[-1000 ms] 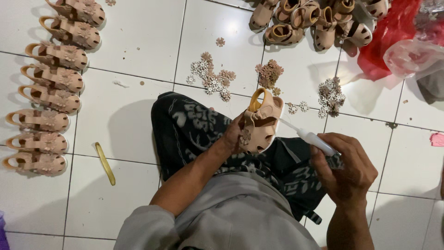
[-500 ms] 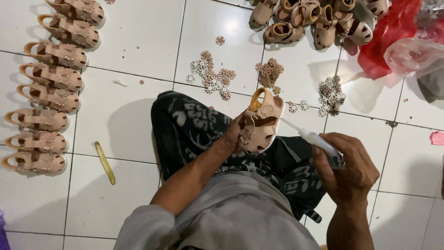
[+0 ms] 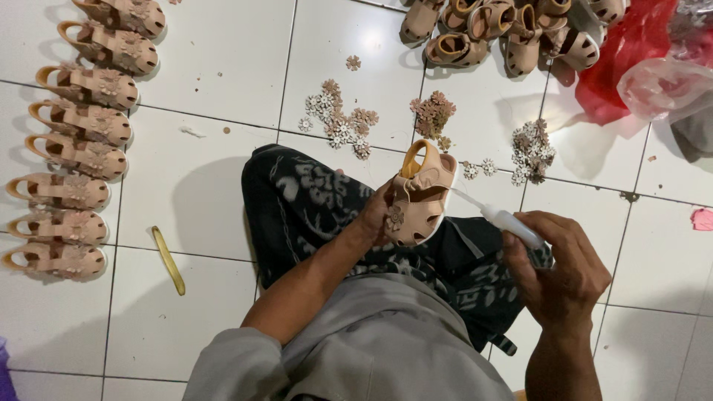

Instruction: The person sits on the workshop floor gluing small decorative flower appliqués onto the straps of children's sandals, applying glue from a squeeze bottle and pressing each flower into place, then setting finished sandals in a row. Near the end they gather insoles from the floor and trim them with scissors.

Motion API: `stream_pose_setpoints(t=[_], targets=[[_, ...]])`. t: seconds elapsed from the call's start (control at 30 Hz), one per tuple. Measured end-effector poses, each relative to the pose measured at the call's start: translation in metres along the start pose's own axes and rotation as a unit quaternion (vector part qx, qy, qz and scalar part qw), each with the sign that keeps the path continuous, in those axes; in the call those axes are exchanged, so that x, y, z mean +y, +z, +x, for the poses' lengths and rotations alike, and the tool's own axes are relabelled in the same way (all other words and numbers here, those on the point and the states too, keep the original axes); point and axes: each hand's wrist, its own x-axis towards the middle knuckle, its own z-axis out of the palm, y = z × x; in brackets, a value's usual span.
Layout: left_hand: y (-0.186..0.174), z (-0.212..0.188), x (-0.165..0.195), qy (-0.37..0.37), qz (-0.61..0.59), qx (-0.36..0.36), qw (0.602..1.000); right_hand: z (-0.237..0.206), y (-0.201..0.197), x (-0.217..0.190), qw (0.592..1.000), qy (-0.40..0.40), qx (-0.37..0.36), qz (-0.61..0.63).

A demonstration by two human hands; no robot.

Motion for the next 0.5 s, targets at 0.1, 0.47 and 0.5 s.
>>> stream_pose_setpoints(t=[0.1, 0.47, 0.5], targets=[[0.0013, -0.0003, 0.0004, -0.004, -0.001, 0.008, 1.000, -0.0003, 0.0018, 0.0043, 1.000, -0.007, -0.001, -0.009], [0.0002, -0.0016, 0.0001, -0.003, -0.002, -0.027, 1.000, -0.0008, 0.0023, 0.0038, 1.000, -0.008, 0.009, 0.025], [0.0001, -0.0019, 0.0000, -0.005, -0.006, -0.025, 1.000, -0.0006, 0.0023, 0.0031, 1.000, 0.000, 0.004, 0.017]])
